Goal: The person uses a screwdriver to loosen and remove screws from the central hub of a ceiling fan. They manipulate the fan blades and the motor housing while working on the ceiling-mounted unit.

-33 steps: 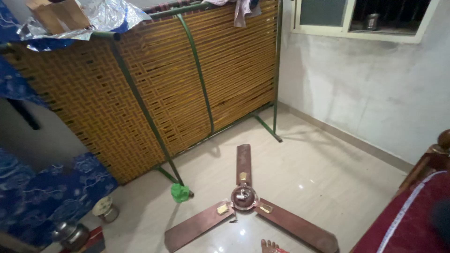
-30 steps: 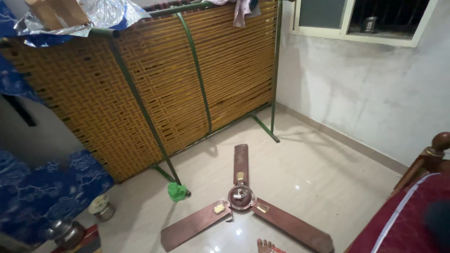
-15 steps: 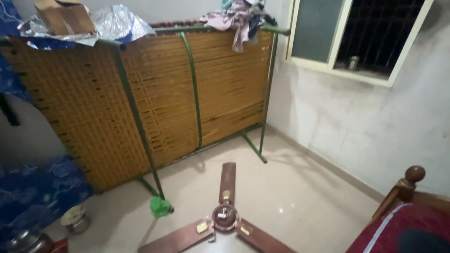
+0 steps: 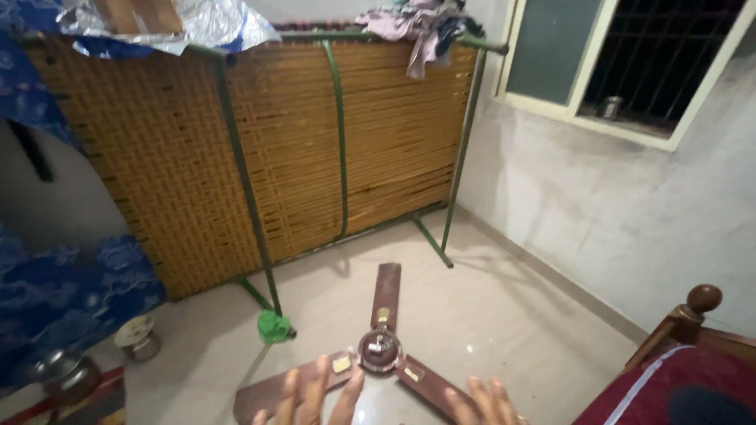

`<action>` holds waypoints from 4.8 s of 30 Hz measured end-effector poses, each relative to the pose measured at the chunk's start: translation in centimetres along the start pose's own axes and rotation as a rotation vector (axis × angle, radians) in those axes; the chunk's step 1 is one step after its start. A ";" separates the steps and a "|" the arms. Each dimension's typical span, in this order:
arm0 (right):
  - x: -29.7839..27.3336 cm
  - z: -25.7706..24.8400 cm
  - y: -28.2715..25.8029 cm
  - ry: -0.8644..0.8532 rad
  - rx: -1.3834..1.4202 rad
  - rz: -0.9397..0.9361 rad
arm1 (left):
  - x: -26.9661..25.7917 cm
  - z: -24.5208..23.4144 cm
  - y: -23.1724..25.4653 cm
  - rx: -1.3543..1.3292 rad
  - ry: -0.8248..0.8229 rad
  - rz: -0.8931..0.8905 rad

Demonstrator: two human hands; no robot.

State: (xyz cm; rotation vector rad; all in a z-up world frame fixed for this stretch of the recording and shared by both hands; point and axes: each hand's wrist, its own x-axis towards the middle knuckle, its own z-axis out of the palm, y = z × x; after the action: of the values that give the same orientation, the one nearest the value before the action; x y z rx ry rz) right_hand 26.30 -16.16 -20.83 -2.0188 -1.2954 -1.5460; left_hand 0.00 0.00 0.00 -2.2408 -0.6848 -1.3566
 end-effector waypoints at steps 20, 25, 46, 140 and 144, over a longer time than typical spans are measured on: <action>-10.8 2.2 -8.1 -0.330 0.150 0.189 | -18.9 13.0 0.8 0.020 -0.282 0.007; -13.8 3.0 -3.8 -0.253 0.155 0.083 | -20.7 15.5 1.9 0.013 -0.173 0.036; -6.3 14.0 2.6 -1.277 0.216 0.974 | -13.7 28.4 -6.7 -0.327 -1.758 -0.434; -16.3 46.8 -20.0 -0.887 0.698 1.074 | -26.8 48.7 -3.6 -0.338 -2.034 -0.653; -14.0 44.0 -23.1 -0.982 0.602 1.308 | -26.2 47.1 -4.5 -0.378 -2.052 -0.742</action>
State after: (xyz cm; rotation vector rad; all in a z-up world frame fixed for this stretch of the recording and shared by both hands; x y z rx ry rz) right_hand 35.25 20.01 -56.51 -2.2901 -0.2301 0.4008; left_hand 19.03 26.33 -43.19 -3.0713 -1.9328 1.4769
